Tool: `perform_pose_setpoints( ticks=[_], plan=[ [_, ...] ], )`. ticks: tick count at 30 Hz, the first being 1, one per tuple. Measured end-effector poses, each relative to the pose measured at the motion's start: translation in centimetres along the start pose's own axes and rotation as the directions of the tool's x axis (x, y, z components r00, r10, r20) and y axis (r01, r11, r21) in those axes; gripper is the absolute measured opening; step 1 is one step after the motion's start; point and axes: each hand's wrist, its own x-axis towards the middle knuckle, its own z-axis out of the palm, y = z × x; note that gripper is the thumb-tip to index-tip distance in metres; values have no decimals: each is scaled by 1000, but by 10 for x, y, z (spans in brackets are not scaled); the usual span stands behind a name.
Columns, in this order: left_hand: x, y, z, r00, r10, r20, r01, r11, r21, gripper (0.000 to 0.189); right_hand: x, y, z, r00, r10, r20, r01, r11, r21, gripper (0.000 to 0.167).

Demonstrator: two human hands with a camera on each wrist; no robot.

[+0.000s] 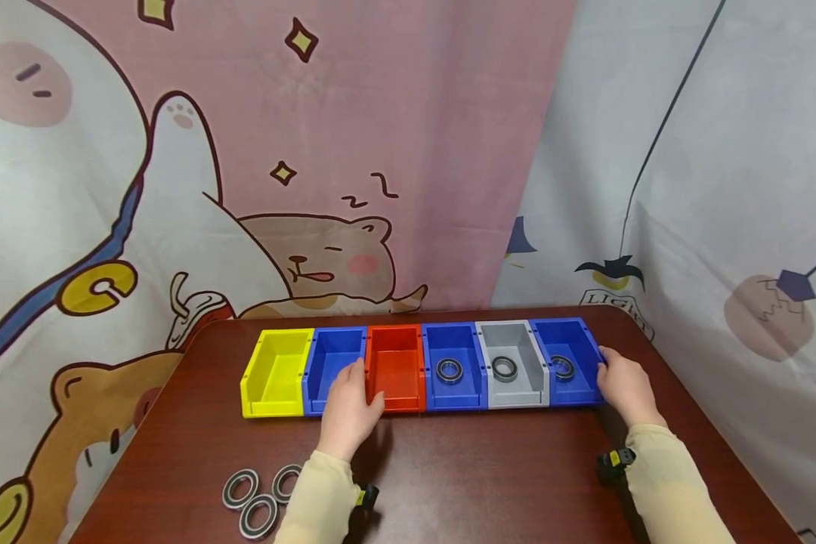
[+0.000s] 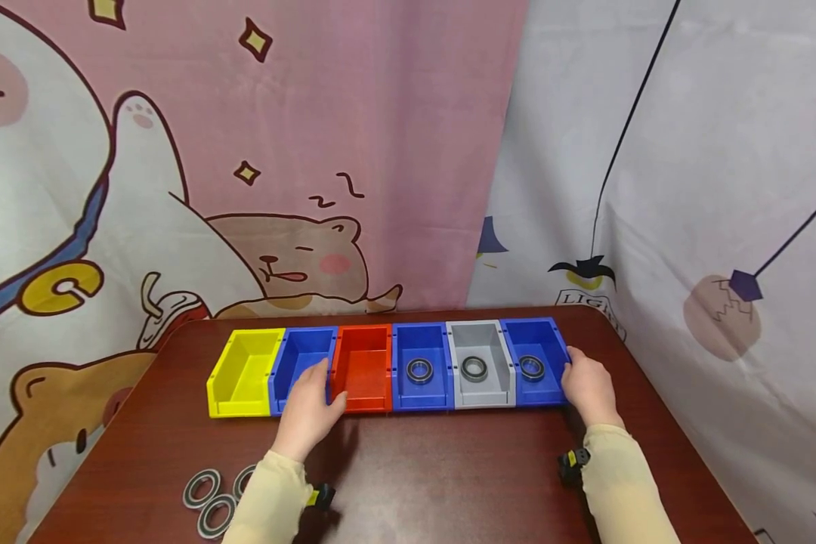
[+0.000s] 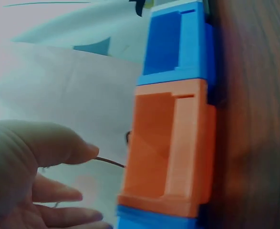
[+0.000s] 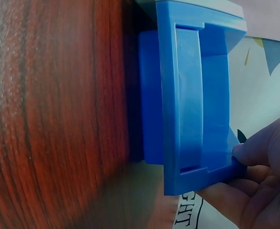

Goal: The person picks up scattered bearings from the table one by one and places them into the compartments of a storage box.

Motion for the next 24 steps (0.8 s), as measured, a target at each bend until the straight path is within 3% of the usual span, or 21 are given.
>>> perform_pose_setpoints(
  ticks=[10,16,24],
  plan=[
    [-22,-9,-27,992,117,48,-120,991,53,62,-1,0,-1,1000,-8,3,8,1000,2,43],
    [-36,-23,-36,965,228,131,-240,967,82,62,-1,1,0,1000,8,18,-8,1000,2,44],
    [-58,-49,-49,949,187,252,-230,961,153,69,-1,1,1,1000,-4,3,4,1000,6,44]
  ],
)
